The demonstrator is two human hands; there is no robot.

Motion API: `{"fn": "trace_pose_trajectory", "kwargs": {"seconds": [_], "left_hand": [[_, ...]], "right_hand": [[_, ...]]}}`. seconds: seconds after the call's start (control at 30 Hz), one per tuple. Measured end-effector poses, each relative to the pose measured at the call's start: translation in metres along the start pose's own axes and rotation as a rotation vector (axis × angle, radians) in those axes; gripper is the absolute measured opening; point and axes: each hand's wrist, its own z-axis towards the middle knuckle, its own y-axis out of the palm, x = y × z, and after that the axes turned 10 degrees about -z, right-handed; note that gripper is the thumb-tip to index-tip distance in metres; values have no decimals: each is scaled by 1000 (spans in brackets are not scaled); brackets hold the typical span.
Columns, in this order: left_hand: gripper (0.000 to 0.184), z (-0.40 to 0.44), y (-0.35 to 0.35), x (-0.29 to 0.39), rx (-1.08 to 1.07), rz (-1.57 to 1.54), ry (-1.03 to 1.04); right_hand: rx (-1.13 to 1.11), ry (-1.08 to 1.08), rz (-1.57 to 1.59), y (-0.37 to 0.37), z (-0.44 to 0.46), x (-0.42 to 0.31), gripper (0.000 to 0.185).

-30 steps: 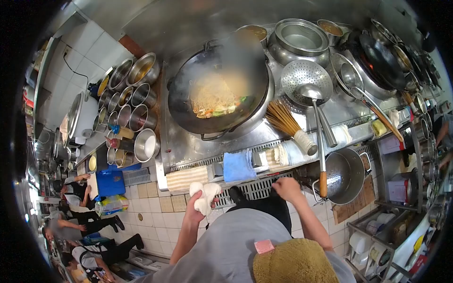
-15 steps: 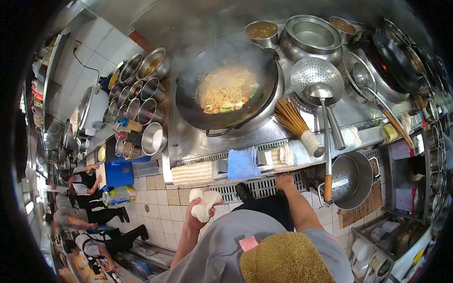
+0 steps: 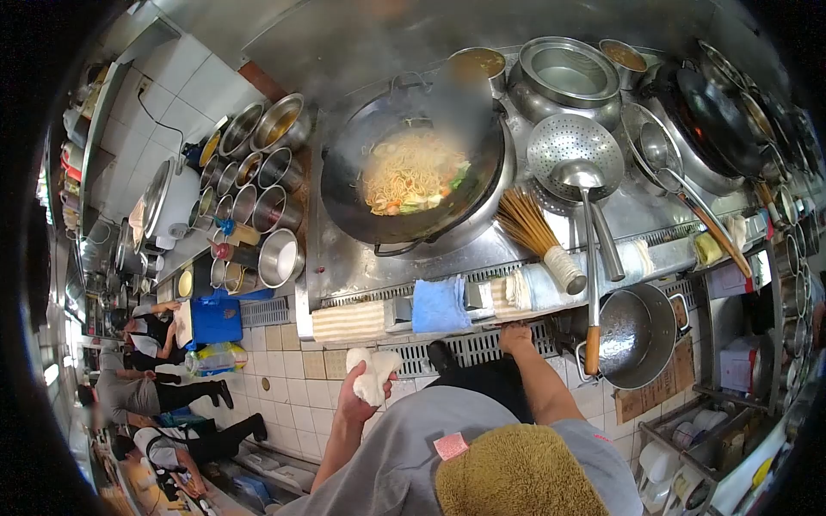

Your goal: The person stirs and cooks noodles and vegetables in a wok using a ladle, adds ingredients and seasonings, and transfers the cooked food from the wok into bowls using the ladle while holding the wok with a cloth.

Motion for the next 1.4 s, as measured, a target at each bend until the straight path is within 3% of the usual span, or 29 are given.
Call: {"fn": "trace_pose_trajectory", "kwargs": {"seconds": [0.33, 0.43, 0.53, 0.63, 0.73, 0.83, 0.87, 0.97, 1.07, 1.13, 1.23, 1.3, 1.4], "left_hand": [[46, 16, 15, 13, 95, 55, 19], [47, 15, 25, 18, 116, 141, 62], [48, 24, 15, 22, 2, 25, 63], [50, 32, 16, 25, 18, -30, 54], [63, 32, 48, 19, -76, -16, 114], [68, 35, 52, 16, -65, -252, 53], [69, 35, 55, 17, -51, -303, 36], [66, 38, 61, 18, -28, -331, 64], [59, 51, 50, 32, -122, -285, -7], [55, 60, 50, 46, -164, -315, -108], [58, 68, 51, 59, -275, -122, 4], [67, 74, 46, 70, -307, -103, -27], [71, 82, 44, 86, -413, -72, -85]], "right_hand": [[67, 68, 66, 4, -4, -4, 53], [-7, 29, 0, -12, -11, -5, 54], [-32, 18, 67, -19, -13, -4, 56], [3, 2, 62, -7, -4, -5, 55], [148, 3, 37, -2, -9, -7, 54], [82, -9, -39, -17, -19, -10, 54], [199, 25, -31, 11, -7, -11, 53], [128, -15, -3, -23, -40, -9, 49], [453, 49, 145, -3, -51, -6, 48], [363, 117, 266, -10, -72, -3, 43], [359, 270, 380, -2, -104, -4, 35], [309, 365, 474, 23, -123, -4, 33], [319, 520, 590, 79, -166, -17, 43]]}}
